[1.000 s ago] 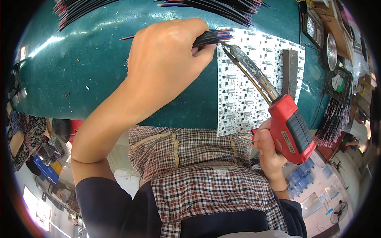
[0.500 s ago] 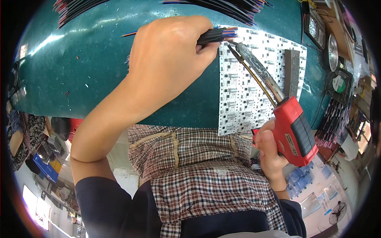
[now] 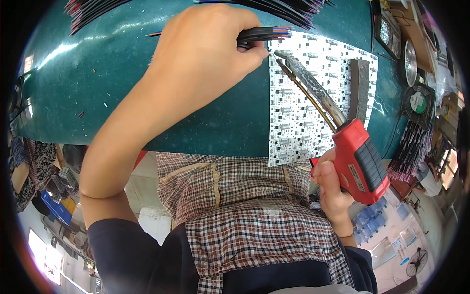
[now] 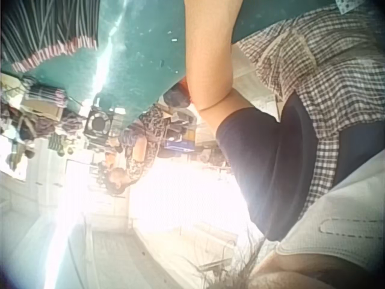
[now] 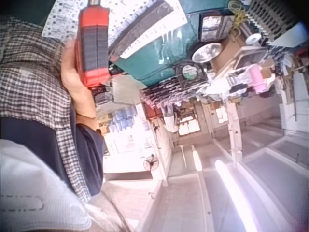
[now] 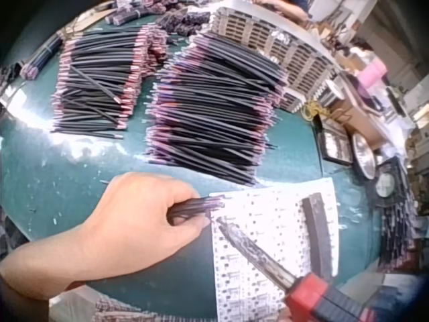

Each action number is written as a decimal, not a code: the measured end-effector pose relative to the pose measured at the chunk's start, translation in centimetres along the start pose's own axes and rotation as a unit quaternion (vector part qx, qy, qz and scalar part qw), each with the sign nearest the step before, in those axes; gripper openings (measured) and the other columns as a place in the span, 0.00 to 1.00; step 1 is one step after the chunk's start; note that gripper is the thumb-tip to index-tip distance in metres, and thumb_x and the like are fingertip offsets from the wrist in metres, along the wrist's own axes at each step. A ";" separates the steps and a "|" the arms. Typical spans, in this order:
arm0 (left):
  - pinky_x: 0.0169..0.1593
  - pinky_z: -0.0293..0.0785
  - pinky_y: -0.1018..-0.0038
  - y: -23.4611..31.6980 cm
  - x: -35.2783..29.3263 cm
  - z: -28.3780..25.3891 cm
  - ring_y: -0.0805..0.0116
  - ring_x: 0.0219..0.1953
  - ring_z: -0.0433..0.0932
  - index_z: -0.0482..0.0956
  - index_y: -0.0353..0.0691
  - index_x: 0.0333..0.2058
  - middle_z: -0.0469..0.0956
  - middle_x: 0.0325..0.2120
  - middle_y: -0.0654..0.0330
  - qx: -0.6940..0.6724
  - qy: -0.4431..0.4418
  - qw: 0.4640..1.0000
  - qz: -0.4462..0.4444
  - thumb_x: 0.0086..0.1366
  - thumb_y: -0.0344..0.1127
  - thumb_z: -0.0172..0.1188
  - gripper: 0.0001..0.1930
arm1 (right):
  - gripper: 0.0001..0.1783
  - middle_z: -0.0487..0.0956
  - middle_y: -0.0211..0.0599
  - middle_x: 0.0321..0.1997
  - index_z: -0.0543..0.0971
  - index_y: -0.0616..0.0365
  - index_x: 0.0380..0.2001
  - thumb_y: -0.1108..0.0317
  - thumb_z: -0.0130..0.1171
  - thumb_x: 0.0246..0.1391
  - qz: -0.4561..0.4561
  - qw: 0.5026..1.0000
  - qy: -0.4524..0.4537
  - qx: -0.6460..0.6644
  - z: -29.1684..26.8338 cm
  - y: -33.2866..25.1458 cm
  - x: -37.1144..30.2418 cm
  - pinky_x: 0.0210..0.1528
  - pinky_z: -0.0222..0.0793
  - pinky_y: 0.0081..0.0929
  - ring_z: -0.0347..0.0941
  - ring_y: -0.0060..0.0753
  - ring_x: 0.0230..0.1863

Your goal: Assembling wire bundles onto a layout matrix using an attachment tool.

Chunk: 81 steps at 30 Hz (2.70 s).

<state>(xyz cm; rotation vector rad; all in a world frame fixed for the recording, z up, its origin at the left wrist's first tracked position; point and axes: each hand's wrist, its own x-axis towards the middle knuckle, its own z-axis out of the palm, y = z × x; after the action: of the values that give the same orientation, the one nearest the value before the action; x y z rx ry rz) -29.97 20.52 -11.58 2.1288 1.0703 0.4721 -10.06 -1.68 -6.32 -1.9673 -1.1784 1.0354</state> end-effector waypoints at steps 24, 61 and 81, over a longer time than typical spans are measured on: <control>0.30 0.73 0.77 0.9 0.2 -0.1 0.74 0.23 0.77 0.82 0.36 0.31 0.81 0.23 0.62 0.035 0.005 0.999 -0.026 0.55 0.37 0.69 0.11 | 0.12 0.72 0.31 0.24 0.73 0.63 0.46 0.68 0.57 0.63 -0.028 0.998 0.006 -0.064 -0.1 0.7 -0.8 0.26 0.62 0.20 0.66 0.18 0.23; 0.30 0.71 0.77 1.3 -2.7 1.8 0.74 0.21 0.72 0.79 0.34 0.33 0.76 0.20 0.59 -0.013 0.037 0.999 -0.017 0.57 0.31 0.68 0.09 | 0.15 0.83 0.39 0.33 0.84 0.62 0.41 0.74 0.69 0.48 0.037 0.997 -0.038 -0.047 -0.7 1.7 -1.7 0.35 0.75 0.30 0.81 0.40 0.32; 0.28 0.70 0.72 1.2 -2.5 2.1 0.66 0.20 0.74 0.79 0.34 0.31 0.76 0.20 0.55 0.031 0.062 0.997 0.015 0.55 0.33 0.68 0.10 | 0.14 0.81 0.42 0.33 0.82 0.64 0.40 0.77 0.68 0.47 -0.030 0.994 -0.053 -0.092 -0.8 1.6 -1.4 0.31 0.73 0.31 0.79 0.42 0.29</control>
<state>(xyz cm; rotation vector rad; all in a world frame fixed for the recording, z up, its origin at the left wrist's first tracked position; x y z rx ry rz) -29.50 17.12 -12.19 2.1963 1.1350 0.5998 -9.06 -3.65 -6.77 -2.0233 -1.4280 1.0429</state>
